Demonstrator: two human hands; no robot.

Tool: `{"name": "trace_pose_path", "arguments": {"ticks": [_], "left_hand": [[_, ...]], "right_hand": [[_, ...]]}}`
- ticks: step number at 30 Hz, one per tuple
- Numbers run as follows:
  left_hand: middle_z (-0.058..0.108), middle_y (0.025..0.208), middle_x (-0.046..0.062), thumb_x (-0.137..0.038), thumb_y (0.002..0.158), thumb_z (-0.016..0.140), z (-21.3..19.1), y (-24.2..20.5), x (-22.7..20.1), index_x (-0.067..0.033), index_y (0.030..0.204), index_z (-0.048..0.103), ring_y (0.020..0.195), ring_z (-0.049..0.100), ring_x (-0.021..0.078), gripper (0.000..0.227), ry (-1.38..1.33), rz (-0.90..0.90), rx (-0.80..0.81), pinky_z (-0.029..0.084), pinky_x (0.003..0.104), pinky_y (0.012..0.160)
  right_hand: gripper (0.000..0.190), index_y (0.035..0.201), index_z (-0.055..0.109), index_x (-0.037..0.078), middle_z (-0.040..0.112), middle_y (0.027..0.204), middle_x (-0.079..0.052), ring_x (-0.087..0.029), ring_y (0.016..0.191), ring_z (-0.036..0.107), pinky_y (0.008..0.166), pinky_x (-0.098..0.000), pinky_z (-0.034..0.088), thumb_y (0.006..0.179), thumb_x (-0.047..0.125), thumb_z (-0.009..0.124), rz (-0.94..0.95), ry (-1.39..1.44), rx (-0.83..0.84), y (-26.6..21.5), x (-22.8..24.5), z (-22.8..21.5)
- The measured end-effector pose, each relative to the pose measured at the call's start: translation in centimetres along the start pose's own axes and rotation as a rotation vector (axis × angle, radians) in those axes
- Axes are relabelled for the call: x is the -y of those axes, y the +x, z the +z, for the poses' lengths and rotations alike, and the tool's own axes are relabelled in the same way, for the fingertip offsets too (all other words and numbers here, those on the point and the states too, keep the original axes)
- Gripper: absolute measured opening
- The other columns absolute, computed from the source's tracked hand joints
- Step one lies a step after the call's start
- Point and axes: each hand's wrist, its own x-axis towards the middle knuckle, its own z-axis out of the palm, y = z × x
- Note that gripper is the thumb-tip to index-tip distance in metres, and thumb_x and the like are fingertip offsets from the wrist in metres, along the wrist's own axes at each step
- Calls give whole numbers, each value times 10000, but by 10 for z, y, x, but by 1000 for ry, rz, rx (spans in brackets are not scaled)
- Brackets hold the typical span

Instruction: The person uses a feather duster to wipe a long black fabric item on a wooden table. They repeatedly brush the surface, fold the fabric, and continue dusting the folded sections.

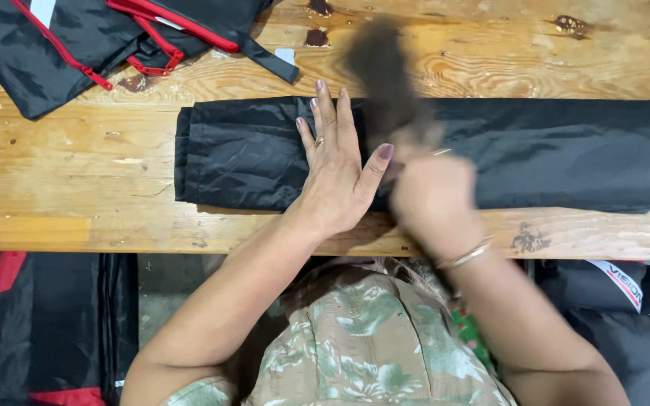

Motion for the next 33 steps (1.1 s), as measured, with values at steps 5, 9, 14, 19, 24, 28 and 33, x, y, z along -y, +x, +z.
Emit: {"name": "trace_pose_path", "arguments": {"ticks": [5,9,14,19,24,28,33], "left_hand": [[-189,1679,279,-670,1002,200,-9,-4,-3,54,1614,-11,1606,-137,398,971,-39,10,6,-109,647,1261],[-164,1646,330,-609,1042,348,-7,-4,-1,40,1619,174,1566,-37,544,886,155,30,58,-50,670,1237],[-55,1641,340,-598,1011,515,1,0,-2,5,1577,326,1523,1,578,849,535,133,62,35,736,1208],[-71,1661,283,-737,983,312,-1,19,-27,-95,1639,190,1505,-123,521,926,745,53,195,-54,748,1178],[45,1688,241,-702,997,248,24,30,-25,-143,1637,182,1543,-6,489,852,703,109,245,-23,724,1197],[74,1668,295,-690,1010,245,22,33,-27,-70,1616,206,1528,5,535,868,549,147,234,-17,725,1194],[227,1685,295,-637,1042,184,2,35,-21,-36,1528,315,1627,181,419,784,-349,180,-222,131,541,1363]], "right_hand": [[131,884,702,228,718,716,-57,-316,609,696,458,-437,494,857,181,582,-273,208,-303,-10,3,3],[298,1235,656,308,754,721,-60,-348,651,768,455,-474,539,990,376,499,43,-32,-227,9,-76,17],[301,1216,741,292,755,780,-181,-432,746,750,572,-519,552,1008,328,527,181,-15,-344,8,-161,48],[410,1345,774,241,762,823,-233,-470,753,732,596,-528,543,1018,321,541,224,-7,-410,4,-181,62],[452,1376,805,236,794,917,-201,-430,768,752,598,-502,560,1006,347,571,206,-98,-457,9,-195,65],[464,1401,797,246,792,920,-223,-465,769,743,598,-521,547,1021,362,557,189,-96,-428,13,-201,53],[202,1118,671,347,710,718,8,-308,637,751,412,-415,434,1033,310,491,102,-60,-328,27,-143,39]]}}
